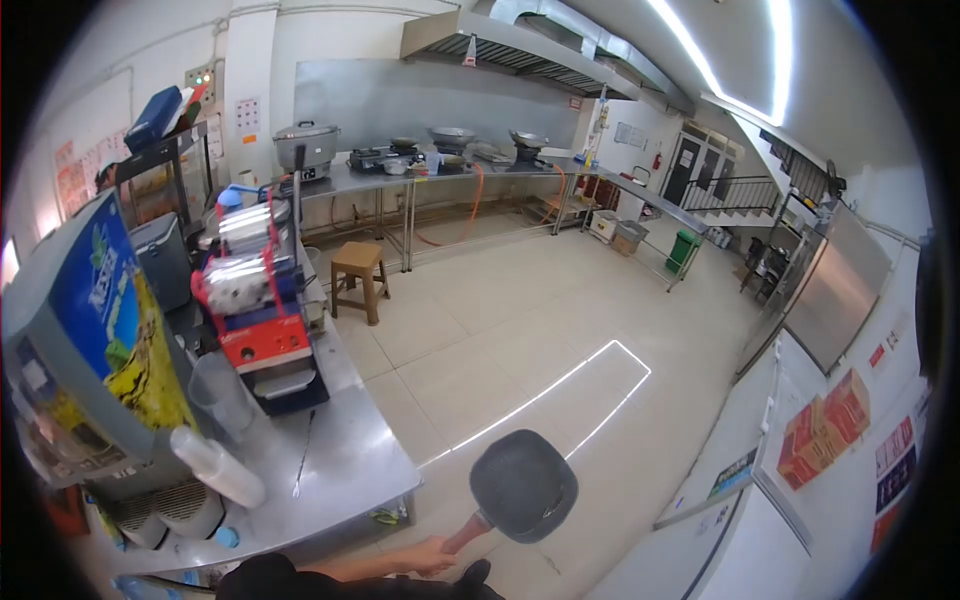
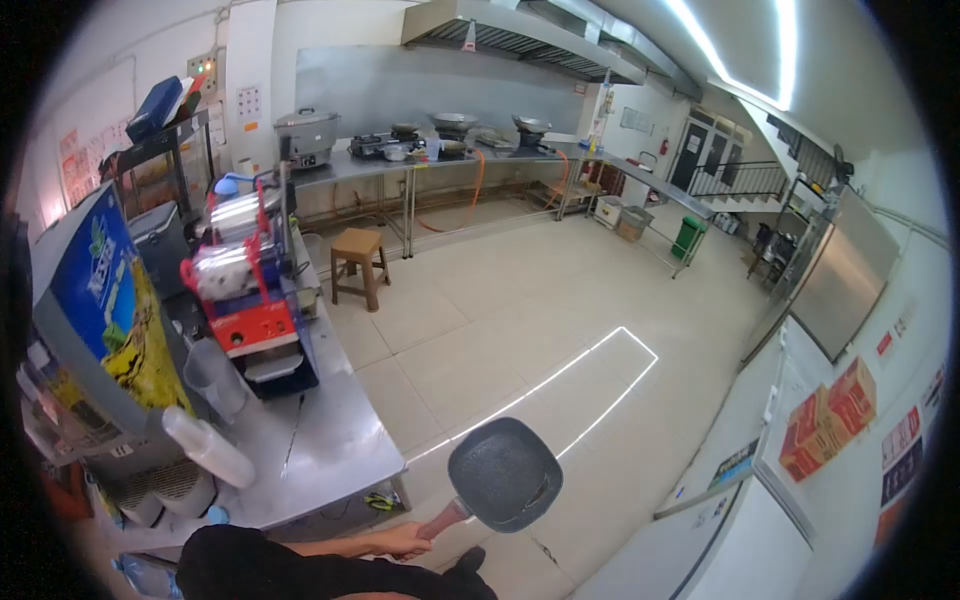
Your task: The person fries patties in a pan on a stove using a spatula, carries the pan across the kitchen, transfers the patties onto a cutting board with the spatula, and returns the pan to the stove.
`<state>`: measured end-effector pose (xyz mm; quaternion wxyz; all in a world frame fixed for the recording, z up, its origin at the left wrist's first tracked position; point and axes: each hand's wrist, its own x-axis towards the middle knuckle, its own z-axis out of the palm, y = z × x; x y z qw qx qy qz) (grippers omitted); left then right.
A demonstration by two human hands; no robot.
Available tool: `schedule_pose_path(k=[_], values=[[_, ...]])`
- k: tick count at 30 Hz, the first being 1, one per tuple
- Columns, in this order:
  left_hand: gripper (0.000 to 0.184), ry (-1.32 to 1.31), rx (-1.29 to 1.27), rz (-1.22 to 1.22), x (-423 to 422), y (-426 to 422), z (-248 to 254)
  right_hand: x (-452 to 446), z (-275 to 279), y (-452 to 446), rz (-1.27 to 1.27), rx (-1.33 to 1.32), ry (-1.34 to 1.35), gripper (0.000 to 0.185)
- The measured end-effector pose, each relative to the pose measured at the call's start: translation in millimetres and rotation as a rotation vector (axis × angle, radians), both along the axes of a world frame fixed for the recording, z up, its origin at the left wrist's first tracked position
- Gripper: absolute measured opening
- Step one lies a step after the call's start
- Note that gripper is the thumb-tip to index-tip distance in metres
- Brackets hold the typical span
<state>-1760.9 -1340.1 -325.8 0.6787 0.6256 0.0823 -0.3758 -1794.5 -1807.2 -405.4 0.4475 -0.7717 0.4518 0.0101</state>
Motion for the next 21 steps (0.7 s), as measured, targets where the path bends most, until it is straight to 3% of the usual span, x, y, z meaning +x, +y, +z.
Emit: schedule_pose_path(k=[2, 4, 8, 11, 12, 15, 16, 17, 18, 21], values=[[0.016, -0.039, 0.015, 0.059, 44, -21, -20, 93, 8, -14, 0.048, 0.000, -0.036, 0.033], [0.012, 0.043, -0.053, 0.137, 98, -32, 19, 186, 16, -24, 0.106, 0.001, -0.073, 0.033], [0.015, -0.005, -0.104, 0.312, 177, -24, -5, 373, 37, -19, 0.273, -0.032, -0.178, 0.031], [0.016, -0.030, 0.001, 0.477, 245, -10, -6, 501, 41, 9, 0.393, -0.015, -0.241, 0.029], [0.017, -0.020, -0.083, 0.492, 271, 5, -12, 538, 42, 23, 0.417, -0.002, -0.243, 0.029], [0.015, -0.008, -0.053, 0.554, 356, 47, -18, 632, 42, 70, 0.477, 0.023, -0.208, 0.028], [0.018, 0.055, 0.114, 0.542, 384, 62, -10, 656, 41, 82, 0.492, 0.024, -0.179, 0.027], [0.015, 0.060, 0.087, 0.572, 408, 79, -47, 679, 41, 91, 0.506, 0.012, -0.153, 0.027], [0.015, 0.033, 0.132, 0.555, 435, 97, -15, 704, 38, 108, 0.507, 0.029, -0.124, 0.026], [0.013, -0.016, 0.128, 0.632, 503, 137, -4, 766, 38, 140, 0.510, 0.038, -0.051, 0.025]])
